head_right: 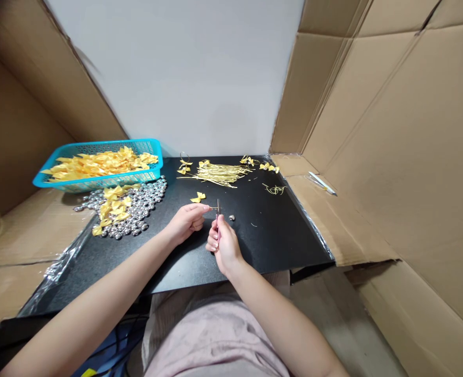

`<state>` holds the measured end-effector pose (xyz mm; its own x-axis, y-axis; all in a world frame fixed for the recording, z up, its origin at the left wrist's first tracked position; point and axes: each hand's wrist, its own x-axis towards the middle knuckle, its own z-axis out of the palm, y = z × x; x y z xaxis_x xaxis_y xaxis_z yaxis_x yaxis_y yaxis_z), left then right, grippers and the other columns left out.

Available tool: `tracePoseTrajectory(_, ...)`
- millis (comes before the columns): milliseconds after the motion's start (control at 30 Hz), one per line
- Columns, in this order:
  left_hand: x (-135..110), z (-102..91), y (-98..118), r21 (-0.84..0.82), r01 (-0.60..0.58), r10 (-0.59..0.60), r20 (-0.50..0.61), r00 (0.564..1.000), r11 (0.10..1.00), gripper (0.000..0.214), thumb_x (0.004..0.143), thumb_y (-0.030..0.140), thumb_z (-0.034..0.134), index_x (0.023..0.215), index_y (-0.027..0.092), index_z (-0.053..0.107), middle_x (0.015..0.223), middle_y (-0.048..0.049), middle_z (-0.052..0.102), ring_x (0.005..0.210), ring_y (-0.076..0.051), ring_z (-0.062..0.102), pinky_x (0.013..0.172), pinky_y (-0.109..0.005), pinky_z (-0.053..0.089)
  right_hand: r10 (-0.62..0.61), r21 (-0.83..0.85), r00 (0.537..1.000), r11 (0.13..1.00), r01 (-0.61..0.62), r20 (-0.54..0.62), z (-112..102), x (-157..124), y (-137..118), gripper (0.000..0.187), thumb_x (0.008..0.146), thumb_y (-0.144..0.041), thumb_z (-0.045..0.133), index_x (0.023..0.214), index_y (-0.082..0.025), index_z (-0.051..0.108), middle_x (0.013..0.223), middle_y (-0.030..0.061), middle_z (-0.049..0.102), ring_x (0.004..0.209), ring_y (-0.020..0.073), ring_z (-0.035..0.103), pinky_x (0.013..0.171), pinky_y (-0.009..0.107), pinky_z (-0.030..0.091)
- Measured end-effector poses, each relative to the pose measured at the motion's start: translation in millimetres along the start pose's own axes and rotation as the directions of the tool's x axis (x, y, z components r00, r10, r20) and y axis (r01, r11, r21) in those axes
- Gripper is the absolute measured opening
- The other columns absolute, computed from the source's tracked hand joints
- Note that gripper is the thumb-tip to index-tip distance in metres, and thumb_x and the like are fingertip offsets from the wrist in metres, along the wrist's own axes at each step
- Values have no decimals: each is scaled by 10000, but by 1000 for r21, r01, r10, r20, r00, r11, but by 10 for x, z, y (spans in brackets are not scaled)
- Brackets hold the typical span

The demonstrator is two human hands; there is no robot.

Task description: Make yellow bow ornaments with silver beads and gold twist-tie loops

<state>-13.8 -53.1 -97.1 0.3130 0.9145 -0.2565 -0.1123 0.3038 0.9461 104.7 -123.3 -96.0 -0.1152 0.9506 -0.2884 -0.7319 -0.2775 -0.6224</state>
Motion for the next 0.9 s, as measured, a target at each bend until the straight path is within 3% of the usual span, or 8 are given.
tracePoseTrajectory(900, -9, 6, 5, -15, -2, 2, 8, 1000, 1000, 191, 912, 284, 585, 1011, 122, 612, 886, -28, 642, 664, -109, 609, 564, -248, 530, -29, -29, 1000, 999, 29, -10, 15, -10, -4, 443, 750, -534, 689, 666, -183, 431, 453, -115, 314, 360, 9, 207, 399, 169, 141)
